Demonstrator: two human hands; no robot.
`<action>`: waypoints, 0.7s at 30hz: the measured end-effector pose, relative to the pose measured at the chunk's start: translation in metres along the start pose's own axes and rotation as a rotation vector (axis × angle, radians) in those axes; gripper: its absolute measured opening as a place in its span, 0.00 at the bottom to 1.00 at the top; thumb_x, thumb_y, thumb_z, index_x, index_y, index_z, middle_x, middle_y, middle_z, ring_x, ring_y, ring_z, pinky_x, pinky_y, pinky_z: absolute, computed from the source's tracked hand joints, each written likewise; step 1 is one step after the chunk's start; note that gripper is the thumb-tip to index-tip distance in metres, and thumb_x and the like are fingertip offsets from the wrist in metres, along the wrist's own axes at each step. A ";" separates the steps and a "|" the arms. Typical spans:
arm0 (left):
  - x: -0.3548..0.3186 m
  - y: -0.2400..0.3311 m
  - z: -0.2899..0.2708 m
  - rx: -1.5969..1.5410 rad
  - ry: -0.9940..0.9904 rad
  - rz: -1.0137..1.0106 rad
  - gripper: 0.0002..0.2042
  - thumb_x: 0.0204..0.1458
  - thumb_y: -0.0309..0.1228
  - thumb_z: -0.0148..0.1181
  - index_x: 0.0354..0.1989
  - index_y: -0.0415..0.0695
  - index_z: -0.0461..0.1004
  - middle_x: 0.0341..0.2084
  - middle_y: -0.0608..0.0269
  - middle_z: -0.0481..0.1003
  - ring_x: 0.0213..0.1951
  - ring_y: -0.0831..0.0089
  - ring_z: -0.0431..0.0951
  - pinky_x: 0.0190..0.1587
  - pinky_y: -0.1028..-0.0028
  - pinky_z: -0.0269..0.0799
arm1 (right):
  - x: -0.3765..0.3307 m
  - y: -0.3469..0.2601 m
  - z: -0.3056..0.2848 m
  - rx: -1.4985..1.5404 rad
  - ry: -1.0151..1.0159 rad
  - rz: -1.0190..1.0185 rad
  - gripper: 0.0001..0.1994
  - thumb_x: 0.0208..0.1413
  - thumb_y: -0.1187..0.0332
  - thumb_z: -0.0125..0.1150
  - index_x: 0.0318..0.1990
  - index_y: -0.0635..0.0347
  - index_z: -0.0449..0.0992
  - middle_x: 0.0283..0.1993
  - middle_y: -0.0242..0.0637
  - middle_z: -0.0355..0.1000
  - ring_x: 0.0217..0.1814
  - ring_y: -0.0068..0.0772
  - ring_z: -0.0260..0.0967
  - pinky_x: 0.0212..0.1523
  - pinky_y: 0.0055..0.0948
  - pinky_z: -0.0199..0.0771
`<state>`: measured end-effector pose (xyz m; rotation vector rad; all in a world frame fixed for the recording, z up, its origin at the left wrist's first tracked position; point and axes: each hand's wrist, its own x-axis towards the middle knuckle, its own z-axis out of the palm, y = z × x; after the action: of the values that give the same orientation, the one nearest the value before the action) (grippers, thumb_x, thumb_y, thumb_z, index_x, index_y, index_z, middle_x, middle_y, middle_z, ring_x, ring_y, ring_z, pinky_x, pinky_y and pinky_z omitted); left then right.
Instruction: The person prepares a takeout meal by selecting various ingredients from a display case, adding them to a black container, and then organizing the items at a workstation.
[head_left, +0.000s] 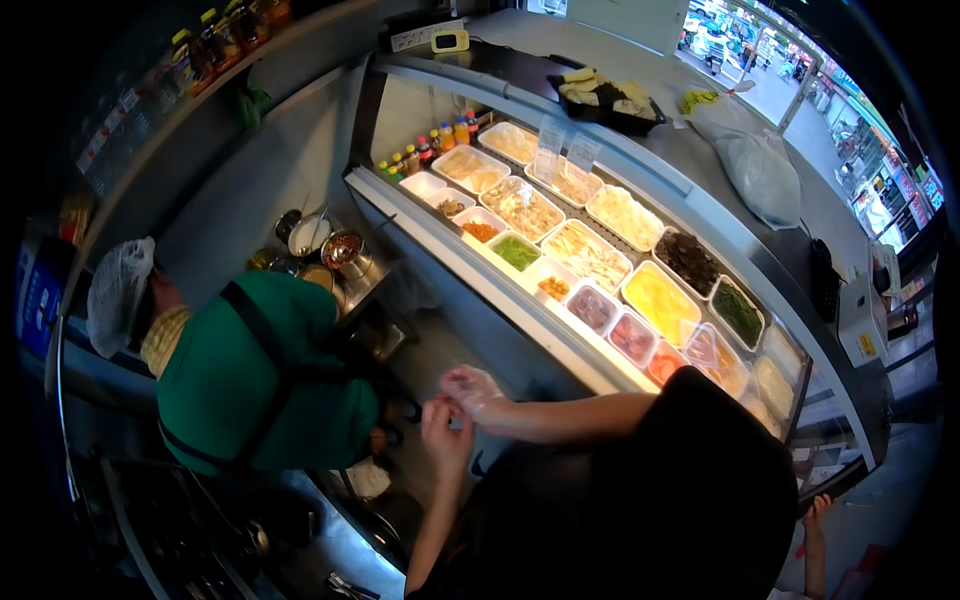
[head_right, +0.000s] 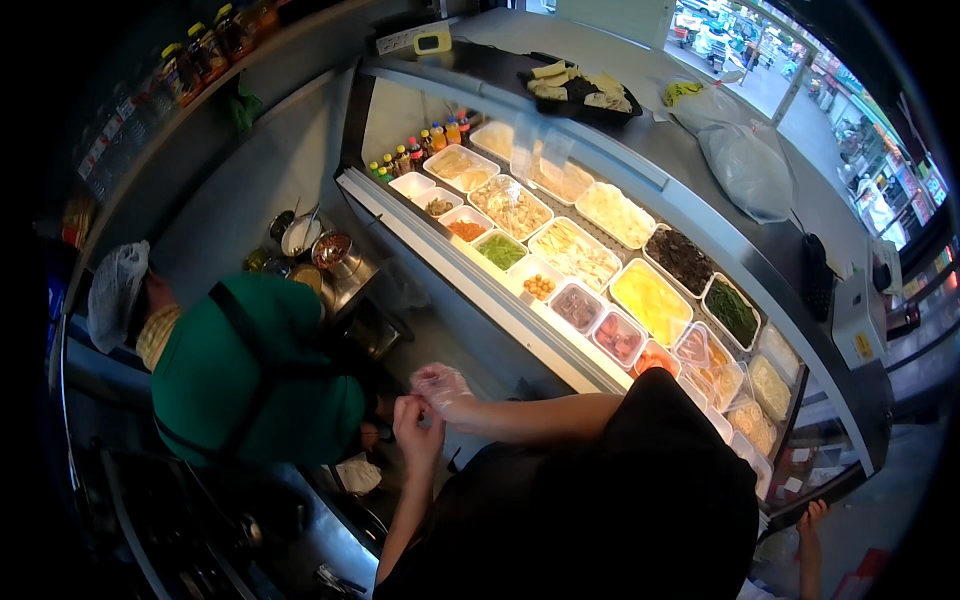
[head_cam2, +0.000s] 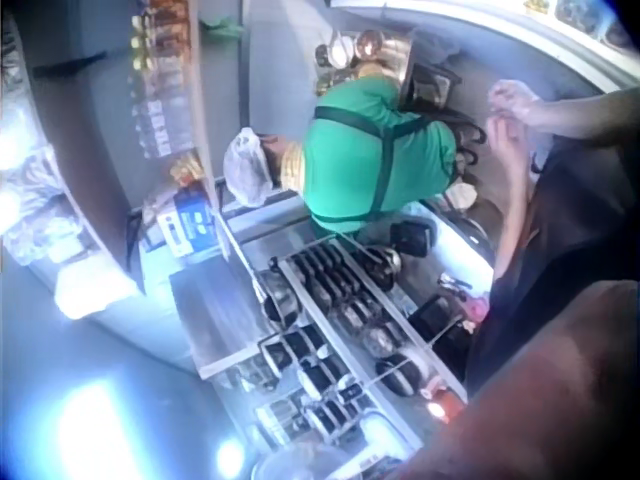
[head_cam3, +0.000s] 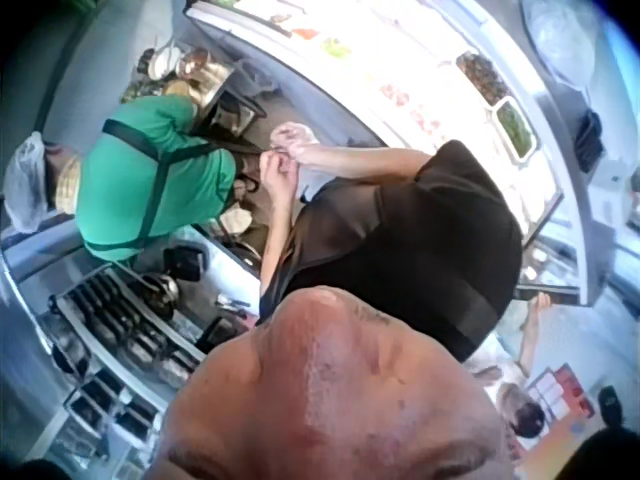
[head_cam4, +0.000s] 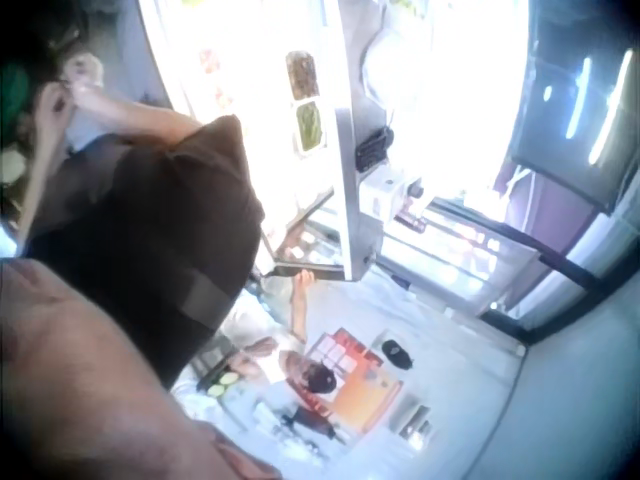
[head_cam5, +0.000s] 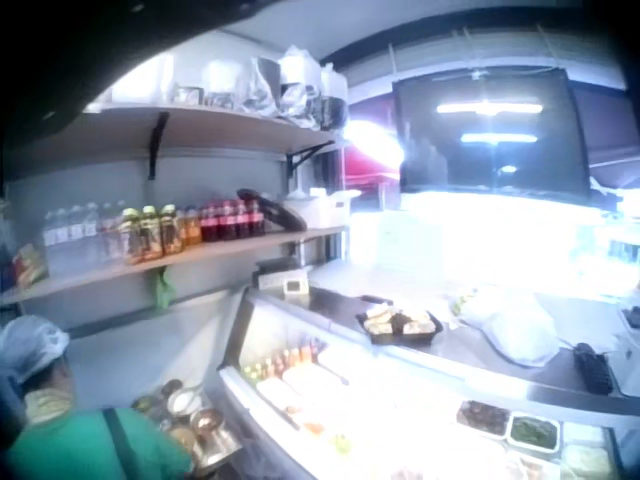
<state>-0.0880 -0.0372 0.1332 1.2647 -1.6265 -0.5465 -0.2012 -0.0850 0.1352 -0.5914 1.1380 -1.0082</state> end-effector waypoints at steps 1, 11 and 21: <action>-0.005 0.003 0.004 -0.017 -0.007 -0.006 0.08 0.45 0.21 0.68 0.28 0.42 0.72 0.34 0.54 0.72 0.39 0.53 0.77 0.43 0.63 0.73 | -0.005 0.012 -0.002 -0.007 0.018 0.003 0.05 0.67 0.73 0.60 0.47 0.61 0.74 0.41 0.36 0.75 0.39 0.28 0.76 0.41 0.27 0.81; -0.022 -0.019 -0.015 0.444 0.182 -0.369 0.11 0.49 0.31 0.65 0.20 0.47 0.69 0.27 0.59 0.72 0.29 0.51 0.75 0.30 0.54 0.67 | -0.007 0.087 0.027 -0.188 0.043 -0.053 0.16 0.74 0.62 0.52 0.60 0.60 0.72 0.51 0.41 0.75 0.56 0.34 0.72 0.61 0.33 0.71; -0.010 -0.028 -0.039 0.553 0.365 -0.485 0.11 0.46 0.33 0.70 0.21 0.46 0.71 0.30 0.59 0.76 0.33 0.47 0.79 0.32 0.50 0.69 | -0.021 0.056 0.054 0.170 -0.407 0.051 0.30 0.68 0.73 0.53 0.75 0.60 0.53 0.60 0.38 0.67 0.66 0.32 0.67 0.67 0.29 0.64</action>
<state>-0.0404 -0.0303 0.1236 2.0620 -1.1912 -0.1231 -0.1331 -0.0458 0.1176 -0.5943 0.6974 -0.8805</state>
